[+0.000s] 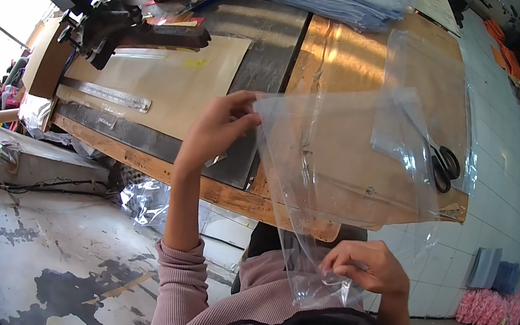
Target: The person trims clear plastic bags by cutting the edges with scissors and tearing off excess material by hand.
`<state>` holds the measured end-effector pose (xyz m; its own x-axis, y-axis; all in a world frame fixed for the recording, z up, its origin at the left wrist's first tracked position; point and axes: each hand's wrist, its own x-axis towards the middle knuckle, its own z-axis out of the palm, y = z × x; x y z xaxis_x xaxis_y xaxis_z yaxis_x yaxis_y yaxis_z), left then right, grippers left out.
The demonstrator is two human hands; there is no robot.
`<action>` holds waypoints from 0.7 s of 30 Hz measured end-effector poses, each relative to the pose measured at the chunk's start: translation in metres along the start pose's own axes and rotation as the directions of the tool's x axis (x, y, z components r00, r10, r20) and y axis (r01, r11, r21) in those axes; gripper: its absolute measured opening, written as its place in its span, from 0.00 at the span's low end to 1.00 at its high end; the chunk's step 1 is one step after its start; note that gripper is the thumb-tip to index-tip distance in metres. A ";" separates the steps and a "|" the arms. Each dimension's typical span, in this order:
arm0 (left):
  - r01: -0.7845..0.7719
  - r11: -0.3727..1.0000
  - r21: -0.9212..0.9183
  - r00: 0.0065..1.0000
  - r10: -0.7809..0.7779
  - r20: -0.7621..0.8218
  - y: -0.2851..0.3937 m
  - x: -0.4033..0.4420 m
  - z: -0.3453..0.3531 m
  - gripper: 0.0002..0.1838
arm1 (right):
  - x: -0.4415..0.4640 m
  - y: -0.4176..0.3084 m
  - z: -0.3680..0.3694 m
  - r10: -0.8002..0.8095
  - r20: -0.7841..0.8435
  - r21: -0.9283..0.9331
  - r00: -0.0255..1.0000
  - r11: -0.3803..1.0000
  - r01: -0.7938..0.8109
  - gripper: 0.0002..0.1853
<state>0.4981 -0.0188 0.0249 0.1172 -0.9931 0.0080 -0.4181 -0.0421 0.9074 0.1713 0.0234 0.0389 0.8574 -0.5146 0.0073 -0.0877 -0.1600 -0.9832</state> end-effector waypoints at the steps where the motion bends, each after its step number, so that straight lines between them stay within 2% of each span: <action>1: -0.013 0.998 -0.061 1.000 0.013 -0.010 0.002 -0.008 -0.004 0.21 | -0.001 -0.010 -0.006 -0.046 0.035 -0.095 0.998 0.994 0.049 0.06; 3: -0.048 0.959 -0.279 0.965 -0.028 -0.262 0.029 -0.041 -0.013 0.17 | -0.006 -0.033 -0.017 -0.152 0.061 -0.284 0.987 0.945 0.163 0.05; 4: -0.100 0.952 -0.290 0.890 -0.044 -0.453 0.034 -0.061 -0.014 0.14 | -0.010 -0.047 -0.024 -0.215 0.053 -0.386 0.975 0.896 0.219 0.05; 5: -0.171 0.947 -0.271 0.830 -0.010 -0.558 0.028 -0.080 -0.022 0.13 | -0.013 -0.058 -0.030 -0.275 0.046 -0.486 0.960 0.834 0.262 0.05; 6: -0.320 0.893 -0.315 0.759 0.043 -0.649 0.017 -0.103 -0.028 0.10 | -0.012 -0.066 -0.034 -0.349 -0.021 -0.663 0.937 0.706 0.248 0.05; 7: -0.363 0.896 -0.257 0.562 -0.010 -0.827 0.044 -0.114 -0.008 0.10 | -0.008 -0.073 -0.038 -0.424 -0.070 -0.812 0.903 0.549 0.195 0.06; 8: -0.440 0.869 -0.229 0.567 0.071 -0.821 0.005 -0.149 -0.020 0.15 | -0.001 -0.081 -0.043 -0.462 -0.105 -0.895 0.881 0.430 0.119 0.07; 9: -0.440 0.869 -0.224 0.244 -0.124 -0.962 0.034 -0.144 0.011 0.18 | 0.011 -0.087 -0.049 -0.499 -0.130 -0.953 0.857 0.303 0.032 0.08; 10: -0.462 0.854 -0.239 0.370 -0.059 -0.927 0.024 -0.167 0.023 0.20 | 0.026 -0.084 -0.059 -0.622 -0.109 -0.978 0.775 0.208 0.030 0.07; 11: -0.429 0.846 -0.318 0.432 -0.117 -0.894 0.012 -0.187 0.038 0.16 | 0.044 -0.078 -0.070 -0.728 -0.065 -0.994 0.683 0.108 0.021 0.06; 12: -0.373 0.810 -0.452 0.586 -0.173 -0.792 0.007 -0.200 0.055 0.12 | 0.064 -0.073 -0.084 -0.807 0.003 -0.997 0.590 0.041 0.061 0.06; 13: -0.281 0.776 -0.565 0.717 -0.221 -0.661 0.002 -0.214 0.073 0.09 | 0.085 -0.068 -0.095 -0.869 0.075 -0.995 0.489 -0.030 0.100 0.07; 15: -0.068 0.641 -0.765 0.882 -0.319 -0.346 -0.002 -0.225 0.109 0.09 | 0.121 -0.046 -0.101 -0.906 0.129 -0.974 0.403 -0.041 0.221 0.06; 16: 0.051 0.497 -0.866 0.972 -0.224 -0.071 0.002 -0.215 0.114 0.12 | 0.137 -0.027 -0.100 -0.886 0.136 -0.963 0.444 -0.013 0.268 0.07; 17: 0.237 0.394 -0.888 0.971 -0.108 0.211 0.006 -0.205 0.118 0.15 | 0.152 -0.010 -0.097 -0.860 0.151 -0.964 0.488 -0.019 0.263 0.09; 18: 0.351 0.613 -0.708 0.931 -0.147 0.335 0.007 -0.195 0.125 0.18 | 0.160 0.002 -0.093 -0.831 0.163 -0.966 0.532 -0.025 0.256 0.11; 19: 0.336 0.773 -0.539 0.911 -0.121 0.394 0.016 -0.179 0.133 0.25 | 0.158 0.007 -0.090 -0.818 0.040 -0.972 0.574 0.102 0.211 0.12; 21: 0.378 0.603 -0.702 0.904 -0.077 0.421 0.014 -0.160 0.167 0.29 | 0.147 0.013 -0.076 -0.741 -0.202 -0.936 0.640 0.339 0.097 0.15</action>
<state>0.3233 0.1216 -0.0336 -0.2410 -0.9406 -0.2392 0.4250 -0.3238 0.8453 0.2579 -0.1186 0.0413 0.5111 -0.3811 0.7704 -0.4210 -0.8924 -0.1622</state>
